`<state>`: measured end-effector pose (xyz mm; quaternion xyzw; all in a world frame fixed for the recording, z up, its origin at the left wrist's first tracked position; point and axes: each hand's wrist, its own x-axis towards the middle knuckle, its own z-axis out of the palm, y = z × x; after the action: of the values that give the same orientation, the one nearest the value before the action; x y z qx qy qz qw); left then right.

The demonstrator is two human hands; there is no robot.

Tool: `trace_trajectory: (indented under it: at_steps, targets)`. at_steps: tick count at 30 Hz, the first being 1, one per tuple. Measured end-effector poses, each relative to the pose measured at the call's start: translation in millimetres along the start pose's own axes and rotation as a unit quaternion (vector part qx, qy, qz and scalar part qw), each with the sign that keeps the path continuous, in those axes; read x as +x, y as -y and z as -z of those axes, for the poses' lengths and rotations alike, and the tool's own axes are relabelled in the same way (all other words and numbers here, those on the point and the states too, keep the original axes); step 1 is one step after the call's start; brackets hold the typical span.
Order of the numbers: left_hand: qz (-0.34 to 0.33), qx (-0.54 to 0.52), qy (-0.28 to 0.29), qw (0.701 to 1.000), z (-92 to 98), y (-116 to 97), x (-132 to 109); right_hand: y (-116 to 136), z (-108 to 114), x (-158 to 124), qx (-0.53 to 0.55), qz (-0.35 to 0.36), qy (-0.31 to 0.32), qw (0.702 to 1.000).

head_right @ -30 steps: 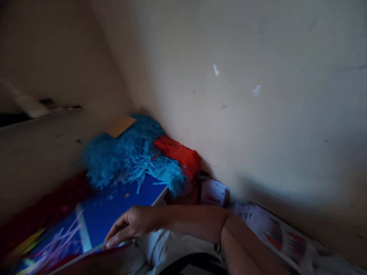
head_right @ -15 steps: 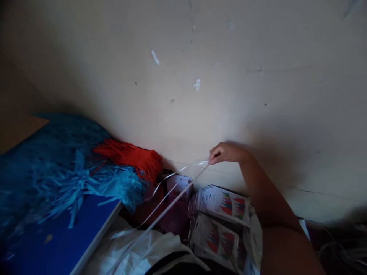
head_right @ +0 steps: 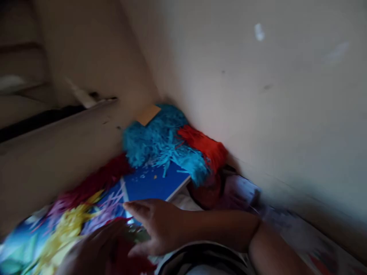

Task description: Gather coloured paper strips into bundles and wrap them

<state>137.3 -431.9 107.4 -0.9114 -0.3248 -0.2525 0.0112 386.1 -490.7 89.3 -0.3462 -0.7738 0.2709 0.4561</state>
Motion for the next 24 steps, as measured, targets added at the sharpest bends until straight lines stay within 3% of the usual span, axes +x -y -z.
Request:
trace_trajectory:
  at_steps: [2, 4, 8, 11, 15, 18, 21, 24]
  targets:
    - [-0.022, 0.040, 0.008, 0.999, 5.0, -0.2, -2.9, -22.8, -27.9, 28.8, 0.088, -0.076, 0.072, 0.991]
    - [-0.018, 0.056, 0.015, 0.998, 5.4, -4.1, -3.1, -42.2, -36.7, 46.4, 0.136, -0.136, 0.117, 0.974]
    - [0.143, -0.005, -0.030, 0.989, 0.8, -15.3, -1.4, -60.6, -40.5, 57.7, 0.168, -0.104, 0.071, 0.978]
    - [0.273, -0.099, -0.112, 0.950, -7.5, -20.7, 7.2, -63.8, -66.9, 55.2, 0.240, -0.059, 0.075, 0.966]
    - [0.319, -0.261, -0.165, 0.896, -21.5, -14.1, 19.9, -71.0, -105.1, 49.1, 0.339, -0.113, 0.068, 0.932]
    - [0.300, -0.439, -0.142, 0.835, -33.8, -1.3, 12.8, -73.4, -106.8, 47.2, 0.395, -0.164, 0.029, 0.903]
    - [0.297, -0.601, -0.095, 0.735, -53.5, 4.6, -7.4, -69.9, -96.5, 49.0, 0.457, -0.206, -0.025, 0.865]
    - [0.303, -0.682, -0.109, 0.657, -77.0, -1.6, -26.6, -63.6, -89.5, 51.5, 0.445, -0.248, -0.074, 0.857]
